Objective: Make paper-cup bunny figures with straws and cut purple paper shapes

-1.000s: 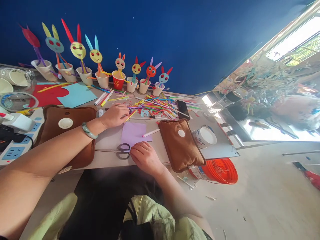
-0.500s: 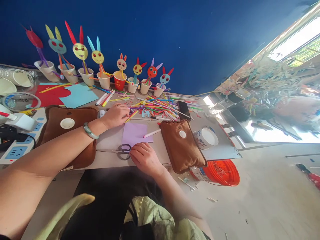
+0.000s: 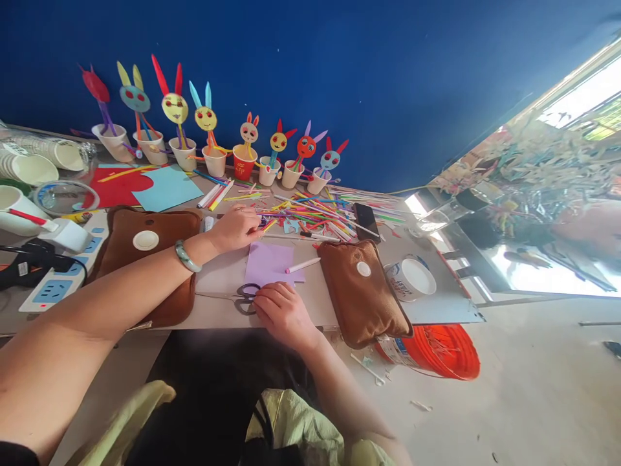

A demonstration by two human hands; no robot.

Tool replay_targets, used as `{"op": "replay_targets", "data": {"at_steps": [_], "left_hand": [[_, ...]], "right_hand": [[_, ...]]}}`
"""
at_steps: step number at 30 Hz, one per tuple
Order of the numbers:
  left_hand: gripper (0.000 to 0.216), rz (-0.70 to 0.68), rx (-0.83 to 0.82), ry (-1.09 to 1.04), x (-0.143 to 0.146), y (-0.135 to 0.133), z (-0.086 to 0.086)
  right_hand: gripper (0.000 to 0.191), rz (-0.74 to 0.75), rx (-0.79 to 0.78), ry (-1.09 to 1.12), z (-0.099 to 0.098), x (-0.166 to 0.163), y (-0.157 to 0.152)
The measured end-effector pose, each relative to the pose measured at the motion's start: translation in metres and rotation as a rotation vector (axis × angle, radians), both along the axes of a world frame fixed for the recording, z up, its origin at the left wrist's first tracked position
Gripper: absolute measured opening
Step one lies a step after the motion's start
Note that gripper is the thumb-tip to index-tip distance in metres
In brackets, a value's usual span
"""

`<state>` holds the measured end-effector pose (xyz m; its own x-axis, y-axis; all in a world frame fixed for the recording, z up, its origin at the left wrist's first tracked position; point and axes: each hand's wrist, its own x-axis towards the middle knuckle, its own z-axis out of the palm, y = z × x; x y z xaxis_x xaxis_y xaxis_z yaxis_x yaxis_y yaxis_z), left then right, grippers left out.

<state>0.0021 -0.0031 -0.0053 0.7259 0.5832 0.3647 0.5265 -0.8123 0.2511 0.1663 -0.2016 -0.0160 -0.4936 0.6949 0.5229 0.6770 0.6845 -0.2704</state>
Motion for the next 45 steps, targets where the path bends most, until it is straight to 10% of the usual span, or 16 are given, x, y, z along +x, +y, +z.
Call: {"op": "replay_targets", "data": {"at_steps": [45], "left_hand": [[0.029, 0.056, 0.026, 0.026, 0.003, -0.001, -0.006]], "right_hand": [[0.009, 0.005, 0.018, -0.007, 0.004, -0.003, 0.002]]}}
